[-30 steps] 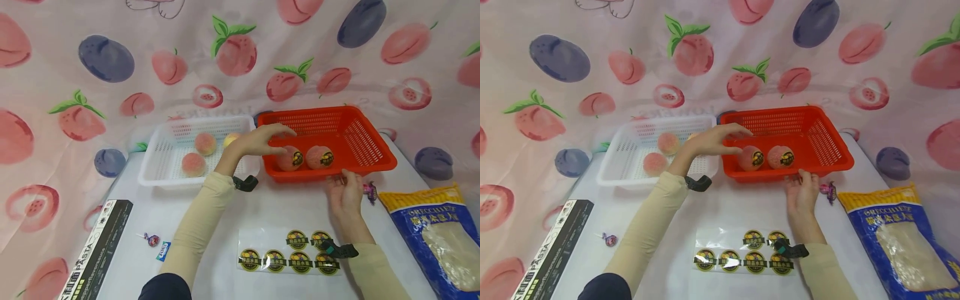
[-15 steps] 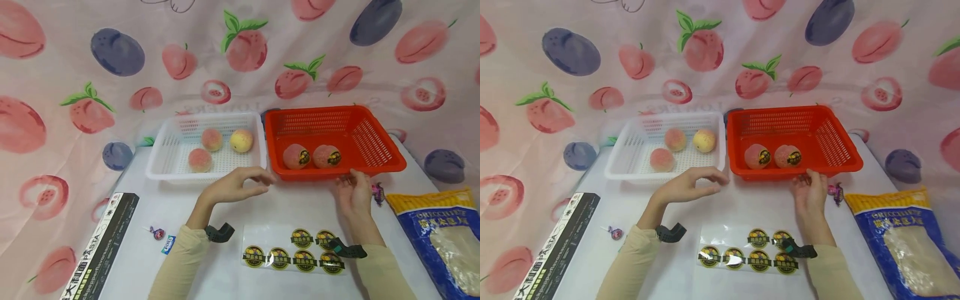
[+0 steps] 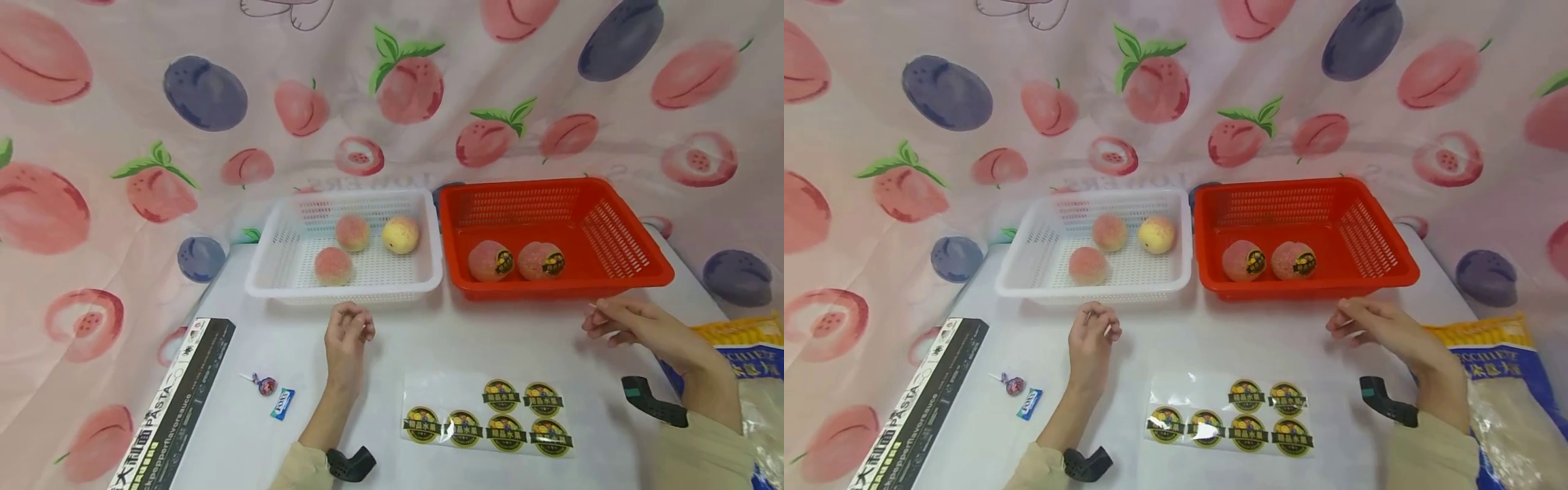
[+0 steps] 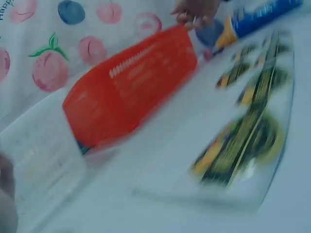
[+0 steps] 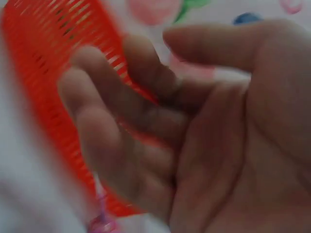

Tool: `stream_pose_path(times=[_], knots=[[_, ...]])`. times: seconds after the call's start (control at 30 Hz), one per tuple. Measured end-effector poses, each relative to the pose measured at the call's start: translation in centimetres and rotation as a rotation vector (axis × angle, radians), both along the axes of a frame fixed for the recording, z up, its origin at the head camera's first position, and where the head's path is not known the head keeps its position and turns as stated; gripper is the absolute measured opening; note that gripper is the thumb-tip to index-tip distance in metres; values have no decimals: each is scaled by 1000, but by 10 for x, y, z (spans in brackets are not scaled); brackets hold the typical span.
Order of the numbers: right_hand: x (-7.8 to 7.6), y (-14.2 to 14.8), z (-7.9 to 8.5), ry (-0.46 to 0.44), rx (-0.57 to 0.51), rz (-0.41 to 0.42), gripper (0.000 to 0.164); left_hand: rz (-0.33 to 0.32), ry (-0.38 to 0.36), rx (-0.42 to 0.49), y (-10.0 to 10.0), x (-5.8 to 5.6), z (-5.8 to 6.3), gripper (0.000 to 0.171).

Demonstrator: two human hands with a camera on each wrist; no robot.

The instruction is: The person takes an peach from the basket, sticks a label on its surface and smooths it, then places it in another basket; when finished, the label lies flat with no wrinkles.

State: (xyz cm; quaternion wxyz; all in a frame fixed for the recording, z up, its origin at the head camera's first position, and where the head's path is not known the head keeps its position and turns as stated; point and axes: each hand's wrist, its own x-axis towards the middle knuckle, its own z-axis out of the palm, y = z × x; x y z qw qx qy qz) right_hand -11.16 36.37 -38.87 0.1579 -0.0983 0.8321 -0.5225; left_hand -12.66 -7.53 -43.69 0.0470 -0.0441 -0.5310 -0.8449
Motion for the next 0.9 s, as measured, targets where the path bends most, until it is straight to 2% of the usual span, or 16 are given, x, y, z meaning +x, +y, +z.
stream_pose_path(times=[0.07, 0.13, 0.2, 0.27, 0.43, 0.53, 0.63, 0.73, 0.9], knots=[[3, -8, 8, 135, 24, 52, 25, 118, -133, 197, 1, -1, -2, 9], [0, -25, 16, 273, 8, 89, 21, 227, -227, 354, 4, -4, 3, 11], [-9, -48, 30, 351, 2, 109, 20, 312, -274, 451, 7, -10, 11, 15], [-22, -71, 51, 392, 41, 144, 19, 374, -298, 506, 12, -15, 20, 19], [-65, -124, 105, 535, 250, 323, 15, 479, -373, 538, 22, -23, 35, 28], [-90, -151, 123, 619, 372, 418, 19, 490, -394, 527, 26, -27, 38, 37], [-110, -174, 124, 668, 443, 493, 22, 475, -376, 526, 28, -28, 39, 47], [-127, -198, 117, 717, 463, 568, 23, 478, -364, 517, 29, -28, 38, 52], [-143, -235, 106, 762, 512, 665, 23, 517, -365, 497, 30, -30, 35, 52]])
